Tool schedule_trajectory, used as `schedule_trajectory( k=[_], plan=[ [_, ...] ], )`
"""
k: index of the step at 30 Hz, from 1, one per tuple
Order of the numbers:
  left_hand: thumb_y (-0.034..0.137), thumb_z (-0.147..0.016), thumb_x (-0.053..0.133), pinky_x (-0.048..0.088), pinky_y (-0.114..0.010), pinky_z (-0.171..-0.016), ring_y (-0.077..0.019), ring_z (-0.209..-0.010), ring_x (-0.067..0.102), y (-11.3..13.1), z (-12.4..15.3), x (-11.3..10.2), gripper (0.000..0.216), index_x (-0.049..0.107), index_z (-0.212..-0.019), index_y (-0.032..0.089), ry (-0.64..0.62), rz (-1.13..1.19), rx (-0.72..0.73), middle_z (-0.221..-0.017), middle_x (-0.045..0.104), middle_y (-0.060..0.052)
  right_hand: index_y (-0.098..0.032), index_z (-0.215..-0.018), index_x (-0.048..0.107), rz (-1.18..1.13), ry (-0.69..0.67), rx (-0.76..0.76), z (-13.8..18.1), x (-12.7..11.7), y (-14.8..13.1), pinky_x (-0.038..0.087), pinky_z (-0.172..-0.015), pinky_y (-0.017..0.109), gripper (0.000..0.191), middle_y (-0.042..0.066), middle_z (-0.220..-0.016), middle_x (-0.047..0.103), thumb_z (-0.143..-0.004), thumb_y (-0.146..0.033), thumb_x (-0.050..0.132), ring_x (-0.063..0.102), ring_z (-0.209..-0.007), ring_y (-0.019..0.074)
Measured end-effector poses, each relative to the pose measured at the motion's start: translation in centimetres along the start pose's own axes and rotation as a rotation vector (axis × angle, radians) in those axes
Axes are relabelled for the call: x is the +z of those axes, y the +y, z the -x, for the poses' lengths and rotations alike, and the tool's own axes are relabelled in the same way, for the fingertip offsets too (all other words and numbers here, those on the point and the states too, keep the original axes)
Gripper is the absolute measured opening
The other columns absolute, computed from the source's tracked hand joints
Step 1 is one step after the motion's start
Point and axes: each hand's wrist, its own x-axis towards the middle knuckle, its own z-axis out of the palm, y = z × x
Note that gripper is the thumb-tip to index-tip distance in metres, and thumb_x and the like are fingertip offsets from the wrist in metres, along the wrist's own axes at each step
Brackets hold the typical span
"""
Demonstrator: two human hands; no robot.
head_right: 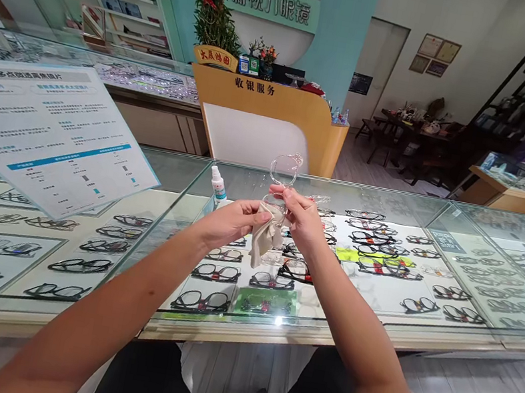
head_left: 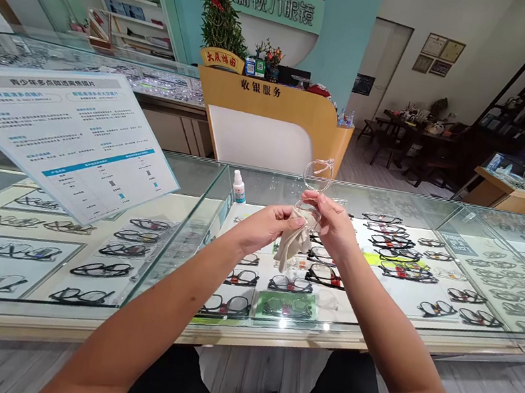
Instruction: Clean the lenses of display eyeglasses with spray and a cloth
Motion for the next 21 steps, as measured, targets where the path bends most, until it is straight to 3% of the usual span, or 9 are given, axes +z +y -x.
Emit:
schedule_trajectory(
  k=[7,15,21],
  plan=[
    [0.065,-0.077,0.095,0.044,-0.037,-0.095,-0.0231,-0.094,0.065,0.26,0.23,0.77,0.051,0.085,-0.093,0.017,0.079,-0.147,0.076,-0.095,0.081,-0.006,-0.032,-0.100,0.092,-0.008,0.008,-0.017,0.02,0.12,-0.05,0.055,-0.101,0.038,0.045,0.005,-0.121,0.083,-0.075,-0.069,0.095,0.068,-0.121,0.0276],
    [0.066,-0.073,0.097,0.044,-0.033,-0.089,-0.0194,-0.088,0.062,0.38,-0.06,0.25,0.054,0.085,-0.096,0.018,0.215,-0.100,0.143,-0.089,0.076,-0.003,-0.031,-0.092,0.091,0.063,-0.044,-0.074,0.13,0.48,0.16,0.046,-0.118,0.044,0.040,0.004,-0.110,0.081,-0.080,-0.069,0.091,0.065,-0.122,0.0278],
    [0.062,-0.073,0.100,0.049,-0.031,-0.083,-0.0174,-0.082,0.066,0.31,-0.07,0.71,0.058,0.077,-0.100,0.017,0.180,0.040,0.109,-0.087,0.075,-0.002,-0.028,-0.094,0.090,0.058,-0.044,-0.029,0.23,0.68,0.38,0.050,-0.105,0.041,0.043,0.005,-0.115,0.079,-0.081,-0.068,0.089,0.067,-0.113,0.0269]
  ],
)
